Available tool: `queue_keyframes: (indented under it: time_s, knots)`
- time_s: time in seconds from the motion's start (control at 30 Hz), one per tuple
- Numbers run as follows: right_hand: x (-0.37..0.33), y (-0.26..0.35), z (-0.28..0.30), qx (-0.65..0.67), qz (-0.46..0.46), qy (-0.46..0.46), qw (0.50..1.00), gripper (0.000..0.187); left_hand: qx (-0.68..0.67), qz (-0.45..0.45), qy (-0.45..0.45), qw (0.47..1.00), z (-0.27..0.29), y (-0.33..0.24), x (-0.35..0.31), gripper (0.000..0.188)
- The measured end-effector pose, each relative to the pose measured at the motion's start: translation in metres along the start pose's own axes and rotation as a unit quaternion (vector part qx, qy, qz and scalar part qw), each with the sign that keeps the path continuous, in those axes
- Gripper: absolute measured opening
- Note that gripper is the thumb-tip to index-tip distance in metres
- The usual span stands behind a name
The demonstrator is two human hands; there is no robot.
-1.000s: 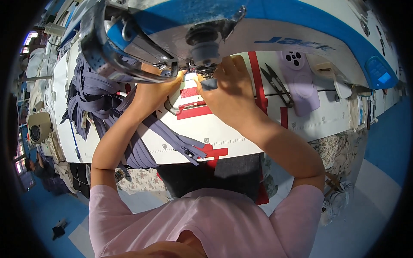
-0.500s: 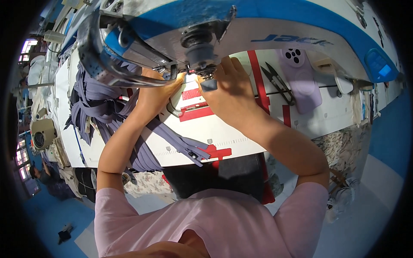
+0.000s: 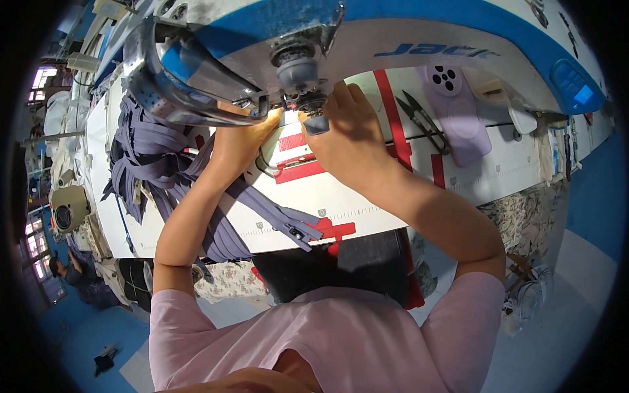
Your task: Sewing zippers onto fabric strips using an industrial sewing machine.
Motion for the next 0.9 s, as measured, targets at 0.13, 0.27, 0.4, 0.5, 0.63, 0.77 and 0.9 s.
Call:
queue_keyframes:
  time_s: [0.13,0.27,0.4,0.5,0.63,0.77,0.9]
  knots:
    - [0.0003,-0.0005,-0.0025,-0.005,-0.003,-0.018,1.0,0.016,0.008,-0.021,-0.008,1.0,0.0004,-0.0022,0.0002,0.03]
    - [0.0016,0.0007,-0.0032,-0.008,-0.005,-0.036,0.999,0.017,0.004,-0.018,-0.008,1.0,0.0,-0.0004,-0.0006,0.029]
    - [-0.0007,-0.0041,-0.0063,0.001,-0.014,-0.035,0.999,0.016,0.03,-0.026,-0.008,0.999,-0.0013,0.0,-0.0012,0.029]
    - [-0.0013,-0.0009,-0.003,0.01,-0.022,-0.035,0.999,0.015,0.021,-0.013,-0.005,1.0,-0.0014,-0.0002,-0.0016,0.029]
    - [0.003,0.0012,-0.0054,0.026,-0.032,-0.035,0.999,0.013,0.024,-0.021,-0.008,0.999,-0.0019,0.001,-0.0019,0.031]
    - [0.0008,-0.0013,-0.005,0.039,-0.044,-0.035,0.998,0.012,0.06,-0.043,-0.015,0.997,-0.0024,0.002,-0.001,0.033]
    - [-0.0002,-0.0034,-0.0055,0.053,-0.059,-0.035,0.996,0.011,0.066,-0.053,-0.023,0.996,-0.0016,0.0016,-0.0004,0.034]
Point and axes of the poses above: each hand's wrist, its own x-axis towards the middle knuckle, its own z-axis out of the back of the hand, y = z × x, the point moved 1 cm from there along x, towards the middle knuckle, and after that the axes turned 11 degrees about -x, right-handed, at the moved point
